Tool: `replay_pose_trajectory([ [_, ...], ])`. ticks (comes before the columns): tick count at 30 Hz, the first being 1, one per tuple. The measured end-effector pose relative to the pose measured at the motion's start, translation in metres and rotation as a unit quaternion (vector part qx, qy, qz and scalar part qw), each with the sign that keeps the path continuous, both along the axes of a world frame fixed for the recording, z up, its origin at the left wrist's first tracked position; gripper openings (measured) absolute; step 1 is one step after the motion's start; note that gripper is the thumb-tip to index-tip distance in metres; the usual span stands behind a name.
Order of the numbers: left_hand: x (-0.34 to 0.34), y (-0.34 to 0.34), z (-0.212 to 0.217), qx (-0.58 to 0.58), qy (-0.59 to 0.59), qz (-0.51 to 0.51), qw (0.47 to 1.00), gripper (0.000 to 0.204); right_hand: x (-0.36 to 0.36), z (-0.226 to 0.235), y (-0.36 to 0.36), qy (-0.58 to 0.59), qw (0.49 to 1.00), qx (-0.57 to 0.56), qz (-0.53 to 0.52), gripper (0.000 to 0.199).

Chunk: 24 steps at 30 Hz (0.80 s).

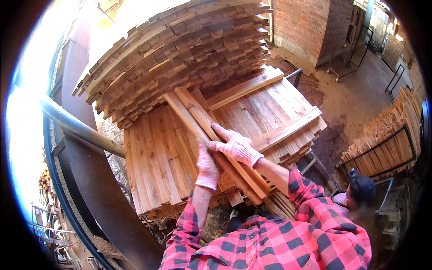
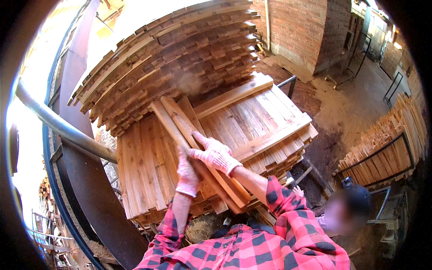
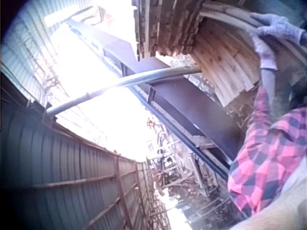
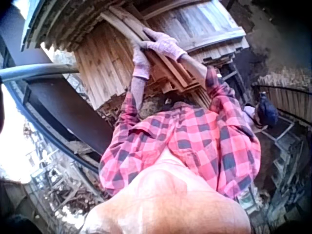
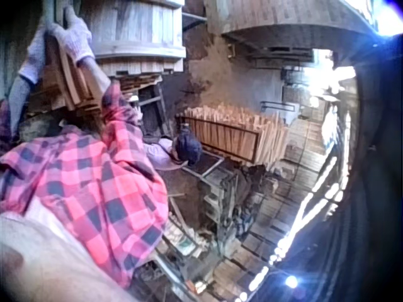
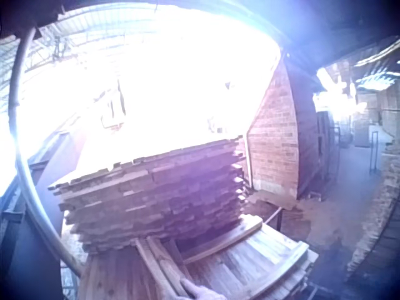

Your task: The person picks up several wood planks from a lower stack and places them onto a higher pallet stack, aligning them next to other planks.

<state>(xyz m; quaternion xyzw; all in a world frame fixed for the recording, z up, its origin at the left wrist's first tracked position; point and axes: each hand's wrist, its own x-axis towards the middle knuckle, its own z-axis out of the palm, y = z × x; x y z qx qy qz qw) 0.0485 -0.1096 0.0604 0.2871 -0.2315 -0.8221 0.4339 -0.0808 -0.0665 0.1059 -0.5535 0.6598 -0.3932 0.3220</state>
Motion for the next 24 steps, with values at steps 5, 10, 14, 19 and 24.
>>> replay_pose_trajectory([
  [5,-0.004,-0.028,-0.002,0.0,-0.006,-0.092,0.996,0.056,-0.014,0.001,-0.013,-0.005,1.0,0.03,0.004,0.082],
  [10,0.061,-0.035,0.02,-0.25,-0.292,0.059,0.921,0.064,-0.051,-0.002,-0.021,0.123,0.975,0.146,-0.11,0.07],
  [14,0.268,-0.099,-0.043,-0.331,-0.555,0.183,0.741,0.071,-0.065,-0.062,-0.051,0.225,0.966,0.08,-0.095,0.072],
  [19,0.422,-0.145,-0.037,-0.19,-0.802,0.147,0.547,0.077,-0.073,-0.089,-0.077,0.104,0.99,0.086,-0.044,0.084],
  [24,0.397,-0.152,-0.065,-0.098,-0.77,0.04,0.629,0.068,-0.08,-0.108,-0.087,0.091,0.987,0.13,-0.002,0.09],
])
